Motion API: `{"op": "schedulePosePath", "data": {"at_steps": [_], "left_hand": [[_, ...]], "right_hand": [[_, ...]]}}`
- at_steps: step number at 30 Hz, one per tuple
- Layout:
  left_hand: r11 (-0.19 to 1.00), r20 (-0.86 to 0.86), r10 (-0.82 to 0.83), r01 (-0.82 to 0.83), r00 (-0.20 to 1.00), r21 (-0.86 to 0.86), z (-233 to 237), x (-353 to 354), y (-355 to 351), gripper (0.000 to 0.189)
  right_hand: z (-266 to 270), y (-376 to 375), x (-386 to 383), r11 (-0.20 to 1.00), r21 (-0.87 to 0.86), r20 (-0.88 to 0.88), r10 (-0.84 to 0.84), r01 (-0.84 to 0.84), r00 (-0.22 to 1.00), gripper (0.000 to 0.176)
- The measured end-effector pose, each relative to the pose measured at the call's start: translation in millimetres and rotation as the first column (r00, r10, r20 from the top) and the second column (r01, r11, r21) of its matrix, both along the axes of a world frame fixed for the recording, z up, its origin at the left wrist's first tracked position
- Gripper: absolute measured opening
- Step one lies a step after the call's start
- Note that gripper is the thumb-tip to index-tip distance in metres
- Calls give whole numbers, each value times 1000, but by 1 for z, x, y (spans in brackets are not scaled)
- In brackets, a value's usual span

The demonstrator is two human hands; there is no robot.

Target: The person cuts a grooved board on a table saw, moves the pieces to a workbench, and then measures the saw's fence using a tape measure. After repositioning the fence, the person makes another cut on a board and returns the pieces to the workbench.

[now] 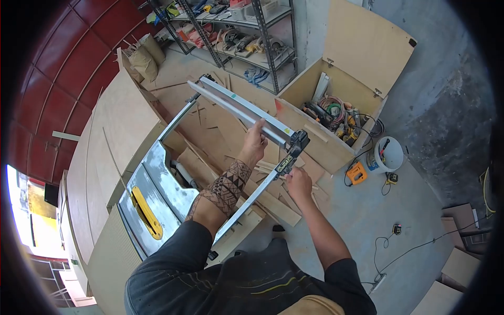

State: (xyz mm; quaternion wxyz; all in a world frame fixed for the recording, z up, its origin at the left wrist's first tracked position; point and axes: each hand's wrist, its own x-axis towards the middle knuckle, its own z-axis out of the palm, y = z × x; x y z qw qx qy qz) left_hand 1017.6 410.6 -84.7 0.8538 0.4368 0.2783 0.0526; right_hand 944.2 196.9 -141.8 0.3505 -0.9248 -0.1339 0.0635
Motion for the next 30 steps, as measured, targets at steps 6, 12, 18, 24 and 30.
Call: {"op": "schedulePosePath", "data": {"at_steps": [6,12,18,24,30], "left_hand": [[665,-169,202,-8,965,747,45,56,-33,62],[552,-340,520,-5,783,834,4,79,-33,89],[770,-277,287,-49,917,636,2,69,-12,67],[897,252,314,-373,915,236,24,-22,22,51],[868,103,469,-436,877,-239,28,-110,44,33]], "right_hand": [[-24,17,-29,971,125,-57,-198,203,979,15],[-46,-8,-62,660,656,-352,-160,365,922,23],[-73,-84,-90,621,609,-551,-115,492,827,25],[-32,-87,-60,573,621,-602,-88,534,794,38],[87,-8,-40,612,773,-218,9,167,976,67]]}}
